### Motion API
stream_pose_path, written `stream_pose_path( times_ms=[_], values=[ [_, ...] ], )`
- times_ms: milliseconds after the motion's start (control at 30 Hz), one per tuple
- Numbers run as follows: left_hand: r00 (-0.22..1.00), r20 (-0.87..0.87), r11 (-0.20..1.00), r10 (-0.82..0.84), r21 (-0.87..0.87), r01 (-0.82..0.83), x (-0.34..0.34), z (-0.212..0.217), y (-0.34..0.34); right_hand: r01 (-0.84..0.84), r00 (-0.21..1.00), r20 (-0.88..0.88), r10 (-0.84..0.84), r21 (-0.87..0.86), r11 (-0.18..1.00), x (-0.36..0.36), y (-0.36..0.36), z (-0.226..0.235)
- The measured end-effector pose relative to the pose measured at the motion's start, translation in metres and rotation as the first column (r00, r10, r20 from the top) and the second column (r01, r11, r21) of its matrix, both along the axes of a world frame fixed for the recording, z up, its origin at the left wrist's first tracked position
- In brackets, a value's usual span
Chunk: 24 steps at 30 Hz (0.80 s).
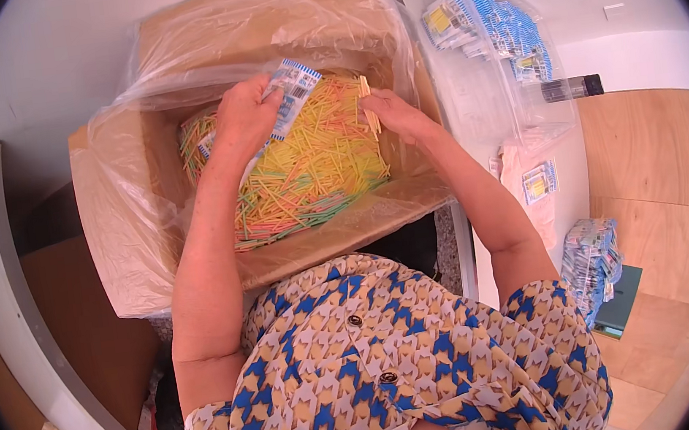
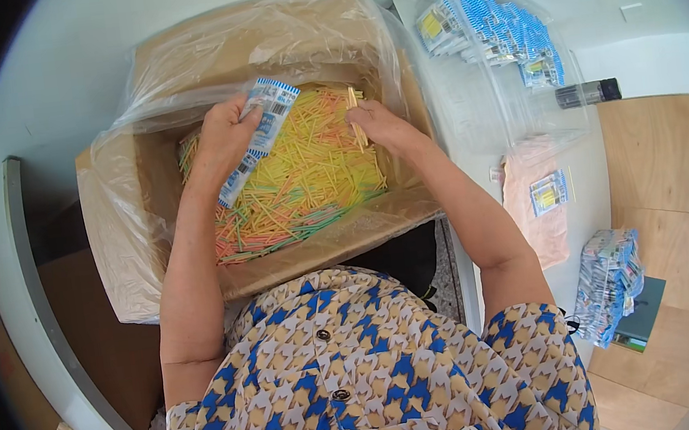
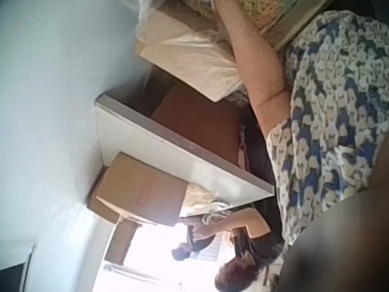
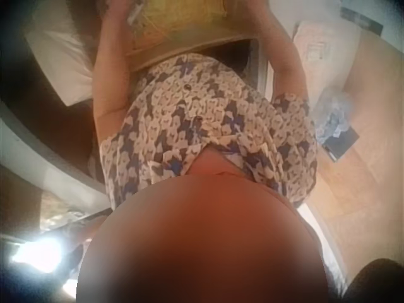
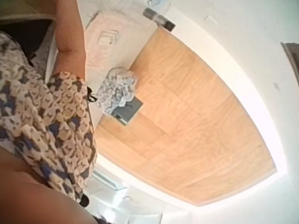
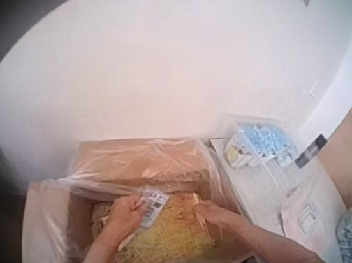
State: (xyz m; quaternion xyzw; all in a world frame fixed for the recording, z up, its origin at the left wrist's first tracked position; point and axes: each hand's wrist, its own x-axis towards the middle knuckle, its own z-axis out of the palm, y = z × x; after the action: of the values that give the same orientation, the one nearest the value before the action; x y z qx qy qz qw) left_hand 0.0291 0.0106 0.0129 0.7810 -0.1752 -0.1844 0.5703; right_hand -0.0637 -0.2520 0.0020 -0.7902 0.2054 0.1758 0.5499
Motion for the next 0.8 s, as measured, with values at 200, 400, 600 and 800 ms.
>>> stream_pose_path(
  times_ms=[200,400,600,800],
  values=[
    [0.998,0.062,0.999,-0.008,0.041,0.005,-0.001,-0.004,0.0,0.219,0.975,-0.045,-0.218,0.378,0.9,0.025,0.036,0.01],
    [0.998,0.056,1.0,0.012,-0.012,-0.011,0.0,-0.01,-0.001,0.324,0.919,0.039,-0.392,0.49,0.809,0.056,0.037,-0.006],
    [1.0,0.003,1.0,0.01,-0.024,-0.009,-0.002,-0.011,-0.002,0.315,0.948,-0.1,-0.303,0.437,0.843,0.049,0.041,0.006],
    [0.965,-0.192,0.979,-0.178,-0.133,0.154,-0.006,0.006,0.002,0.357,0.894,-0.03,-0.447,0.651,0.67,0.021,0.062,0.041]
  ],
)
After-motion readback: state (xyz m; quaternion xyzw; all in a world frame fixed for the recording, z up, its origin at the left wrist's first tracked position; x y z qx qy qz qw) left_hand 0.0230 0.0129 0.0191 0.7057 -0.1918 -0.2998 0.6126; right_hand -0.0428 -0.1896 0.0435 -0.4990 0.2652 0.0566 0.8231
